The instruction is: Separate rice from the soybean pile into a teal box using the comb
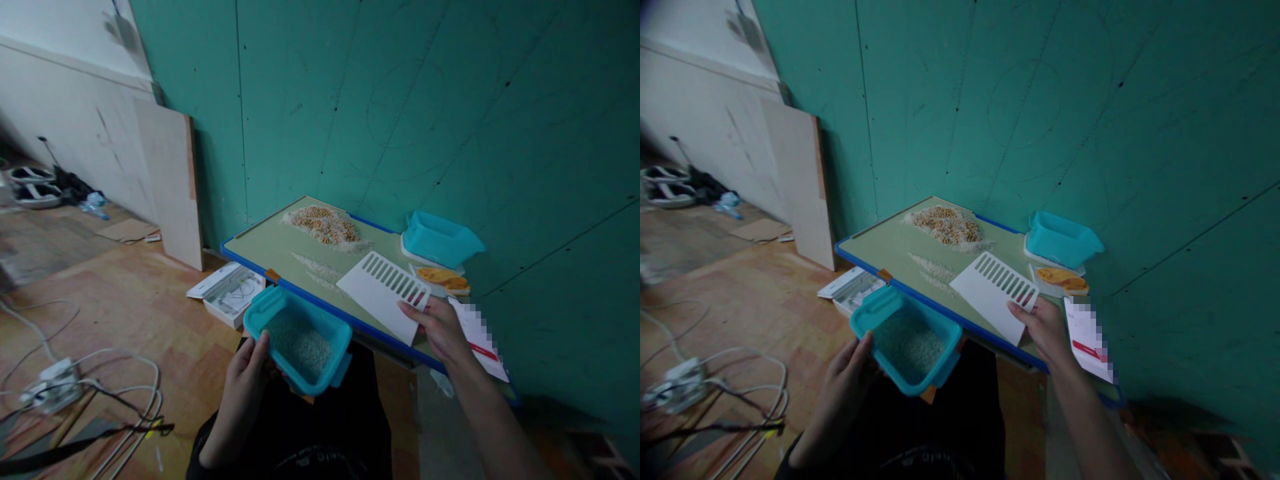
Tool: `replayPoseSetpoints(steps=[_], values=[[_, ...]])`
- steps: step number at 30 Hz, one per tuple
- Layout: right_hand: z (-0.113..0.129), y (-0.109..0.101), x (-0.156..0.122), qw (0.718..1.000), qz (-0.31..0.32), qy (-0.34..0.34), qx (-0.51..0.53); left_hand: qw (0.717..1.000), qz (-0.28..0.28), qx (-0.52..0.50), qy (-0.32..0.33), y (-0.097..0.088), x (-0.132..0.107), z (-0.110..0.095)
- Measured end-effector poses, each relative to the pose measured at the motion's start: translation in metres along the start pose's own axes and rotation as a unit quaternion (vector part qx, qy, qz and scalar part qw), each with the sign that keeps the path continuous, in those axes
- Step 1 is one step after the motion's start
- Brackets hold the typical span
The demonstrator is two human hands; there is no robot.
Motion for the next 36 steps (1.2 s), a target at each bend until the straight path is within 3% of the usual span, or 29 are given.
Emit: replayPoseSetpoints(steps=[10,14,18,23,26,30,36], values=[[0.008,0.063,-0.006,0.993,0.082,0.071,0.045,0.999,-0.02,0.027,0.02,-0.002,0.006,-0.014],[0.009,0.078,-0.012,0.989,0.108,0.082,0.053,0.999,-0.024,0.039,0.02,-0.005,0.008,-0.015],[0.011,0.065,-0.011,0.992,0.085,0.071,0.06,0.998,-0.025,0.039,0.03,-0.008,0.01,-0.016],[0.016,0.022,-0.007,1.0,0.005,-0.02,0.02,0.999,-0.018,0.034,0.035,-0.009,0.011,-0.016],[0.014,0.011,-0.006,0.998,-0.011,-0.057,-0.013,0.998,-0.01,0.039,0.041,-0.008,0.012,-0.018],[0.013,0.025,0.0,0.999,0.002,-0.044,-0.021,0.998,0.003,0.046,0.045,-0.006,0.015,-0.019],[0.03,0.068,0.016,0.998,0.039,-0.043,0.0,0.996,0.017,0.067,0.064,-0.005,0.022,-0.022]])
Point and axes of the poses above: each hand's wrist, its own x-axis towards the middle knuckle, its own y-axis out of the palm, z = x × y, the point moved 9 cm from there along x, towards the middle knuckle, and after that the axes turned 13 degrees about y, right-handed, at the moved point
